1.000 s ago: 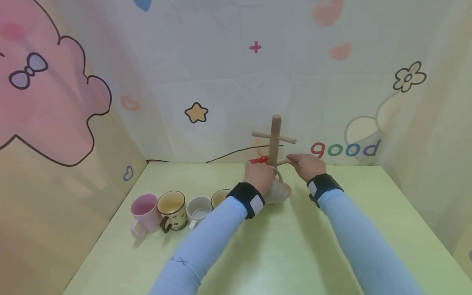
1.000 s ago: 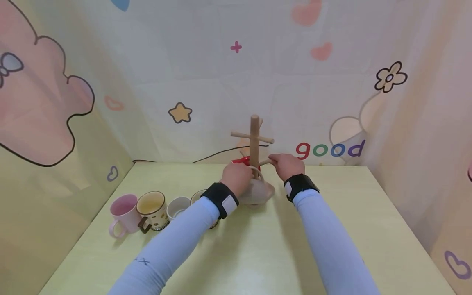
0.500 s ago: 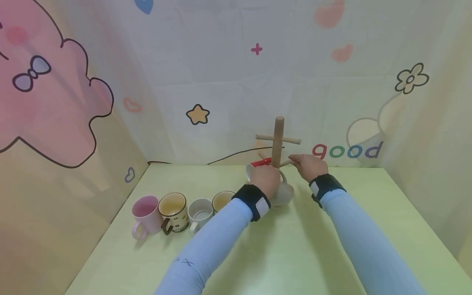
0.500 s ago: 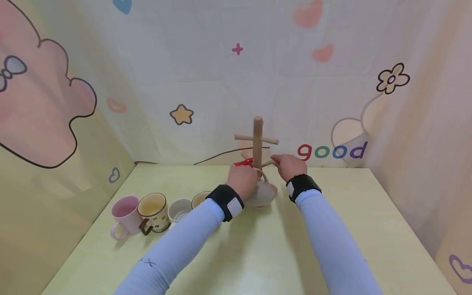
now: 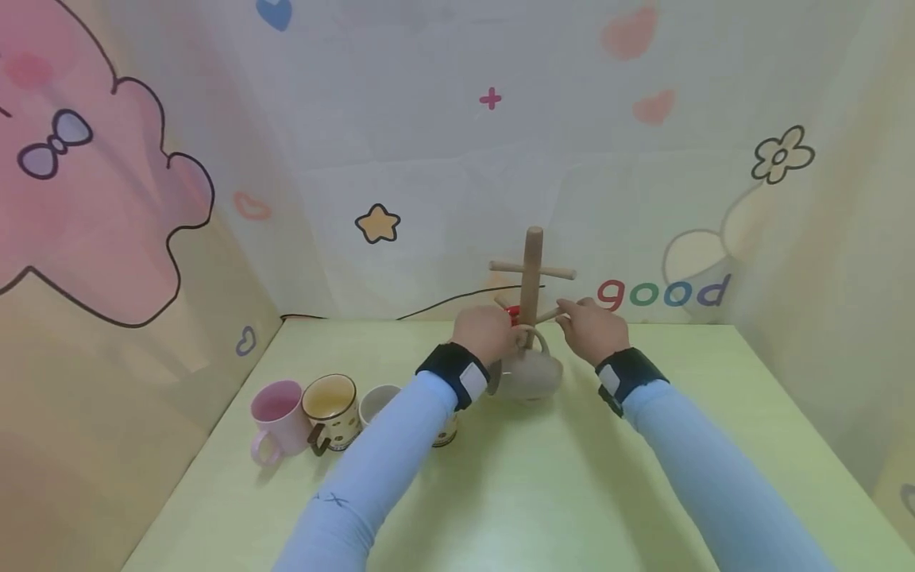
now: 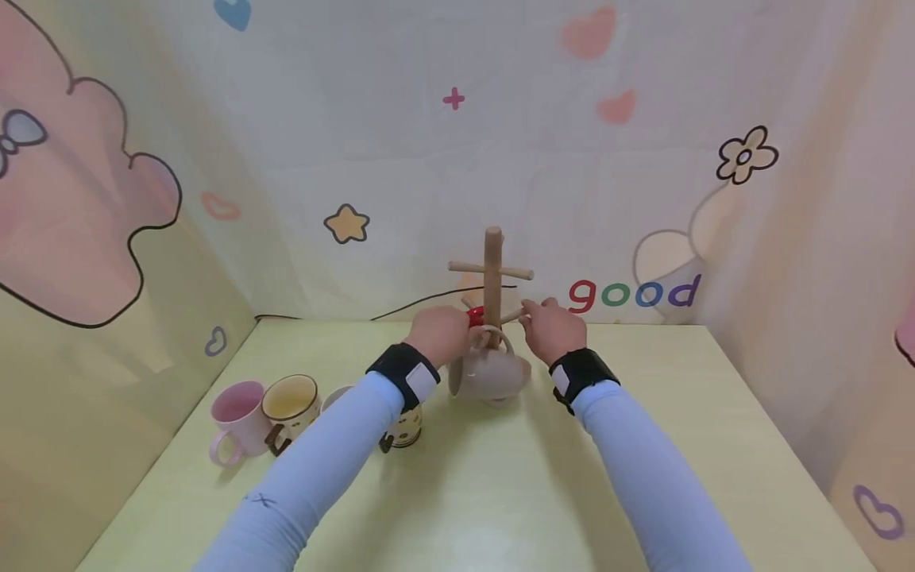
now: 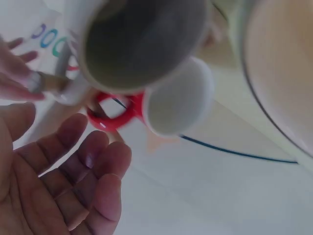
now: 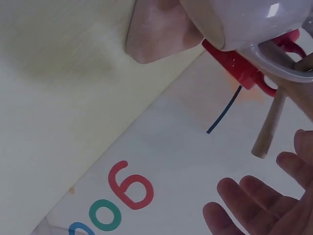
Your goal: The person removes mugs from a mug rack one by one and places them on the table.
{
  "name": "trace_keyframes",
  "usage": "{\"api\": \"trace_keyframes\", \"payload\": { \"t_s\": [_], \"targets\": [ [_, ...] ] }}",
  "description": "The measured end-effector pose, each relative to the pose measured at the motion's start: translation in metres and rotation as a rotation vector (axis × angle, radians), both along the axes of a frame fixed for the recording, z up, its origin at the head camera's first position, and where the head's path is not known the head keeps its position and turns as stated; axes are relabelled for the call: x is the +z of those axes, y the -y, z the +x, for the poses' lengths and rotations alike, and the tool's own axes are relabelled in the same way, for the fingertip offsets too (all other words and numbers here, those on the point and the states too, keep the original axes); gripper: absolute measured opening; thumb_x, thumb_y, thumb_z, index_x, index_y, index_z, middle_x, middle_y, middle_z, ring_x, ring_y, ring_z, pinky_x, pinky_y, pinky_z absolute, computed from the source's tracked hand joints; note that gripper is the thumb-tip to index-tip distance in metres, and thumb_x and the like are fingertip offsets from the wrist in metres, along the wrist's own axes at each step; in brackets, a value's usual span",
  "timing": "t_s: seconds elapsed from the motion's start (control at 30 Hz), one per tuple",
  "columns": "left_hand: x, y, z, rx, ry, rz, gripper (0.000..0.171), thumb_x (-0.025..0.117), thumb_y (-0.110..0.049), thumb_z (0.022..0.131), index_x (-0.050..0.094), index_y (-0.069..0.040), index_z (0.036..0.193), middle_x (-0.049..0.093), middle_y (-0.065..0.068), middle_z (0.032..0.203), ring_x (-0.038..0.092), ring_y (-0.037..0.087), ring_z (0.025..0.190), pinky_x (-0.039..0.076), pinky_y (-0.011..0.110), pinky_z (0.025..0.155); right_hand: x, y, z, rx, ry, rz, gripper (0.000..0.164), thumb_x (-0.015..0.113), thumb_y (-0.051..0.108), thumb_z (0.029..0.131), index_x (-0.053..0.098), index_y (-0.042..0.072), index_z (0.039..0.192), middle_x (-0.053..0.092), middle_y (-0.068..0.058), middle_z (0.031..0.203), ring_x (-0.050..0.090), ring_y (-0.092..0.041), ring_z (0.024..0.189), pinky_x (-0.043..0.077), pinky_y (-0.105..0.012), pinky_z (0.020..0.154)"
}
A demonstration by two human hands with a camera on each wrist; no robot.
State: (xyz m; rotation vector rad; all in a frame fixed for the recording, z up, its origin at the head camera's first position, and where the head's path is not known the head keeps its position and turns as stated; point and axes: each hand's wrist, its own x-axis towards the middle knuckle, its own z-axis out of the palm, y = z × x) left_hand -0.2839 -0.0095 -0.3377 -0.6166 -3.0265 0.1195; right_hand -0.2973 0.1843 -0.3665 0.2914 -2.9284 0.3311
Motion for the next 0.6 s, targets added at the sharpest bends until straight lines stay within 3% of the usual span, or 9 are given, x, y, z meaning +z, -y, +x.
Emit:
{"api": "trace_keyframes", "payload": {
  "t_s": [0.1, 0.27, 0.37, 0.53, 0.6],
  "targets": [
    [0.000, 0.010, -0.007, 0.049, -0.035, 0.034, 0.042, 0.051, -0.042, 0.103, 0.072, -0.013, 0.081, 0.058, -0.001, 0.065, 0.055, 0.014, 0.059, 0.045, 0.027, 0.051, 0.001, 0.008, 0.010, -0.006, -0.070, -0.011, 0.040, 0.059, 0.025, 0.100, 0.060, 0.005, 0.134, 0.062, -0.028, 0.120, 0.069, -0.037, 0.080, 0.057, -0.047, 0.060],
    [-0.003, 0.020, -0.022, 0.073, -0.057, 0.017, 0.023, 0.058, -0.027, 0.100, 0.073, -0.014, 0.089, 0.065, -0.001, 0.075, 0.062, 0.015, 0.068, 0.053, 0.030, 0.059, 0.004, 0.029, 0.028, -0.001, -0.093, -0.011, 0.040, 0.062, 0.033, 0.099, 0.065, 0.004, 0.126, 0.063, -0.024, 0.113, 0.067, -0.034, 0.082, 0.058, -0.047, 0.065],
    [-0.003, 0.022, -0.029, 0.083, -0.054, 0.008, 0.016, 0.059, -0.021, 0.099, 0.073, -0.013, 0.098, 0.069, 0.002, 0.086, 0.065, 0.017, 0.077, 0.057, 0.035, 0.068, 0.006, 0.043, 0.036, 0.003, -0.078, 0.014, 0.043, 0.062, 0.040, 0.097, 0.068, 0.005, 0.121, 0.064, -0.023, 0.112, 0.066, -0.032, 0.077, 0.058, -0.043, 0.060],
    [-0.006, 0.020, -0.038, 0.094, -0.023, -0.025, 0.022, 0.057, -0.019, 0.101, 0.068, -0.010, 0.117, 0.067, 0.009, 0.100, 0.066, 0.022, 0.086, 0.057, 0.038, 0.078, 0.006, 0.060, 0.043, -0.012, -0.060, 0.071, 0.047, 0.060, 0.047, 0.097, 0.072, 0.004, 0.112, 0.067, -0.018, 0.084, 0.061, -0.026, 0.058, 0.047, -0.032, 0.045],
    [-0.007, 0.018, -0.041, 0.098, -0.024, -0.029, 0.025, 0.057, -0.020, 0.102, 0.066, -0.011, 0.122, 0.066, 0.010, 0.104, 0.065, 0.022, 0.089, 0.057, 0.038, 0.081, 0.004, 0.064, 0.043, -0.031, -0.044, 0.079, 0.045, 0.061, 0.047, 0.097, 0.075, 0.005, 0.103, 0.058, -0.010, 0.068, 0.055, -0.023, 0.052, 0.041, -0.030, 0.043]
  ]
}}
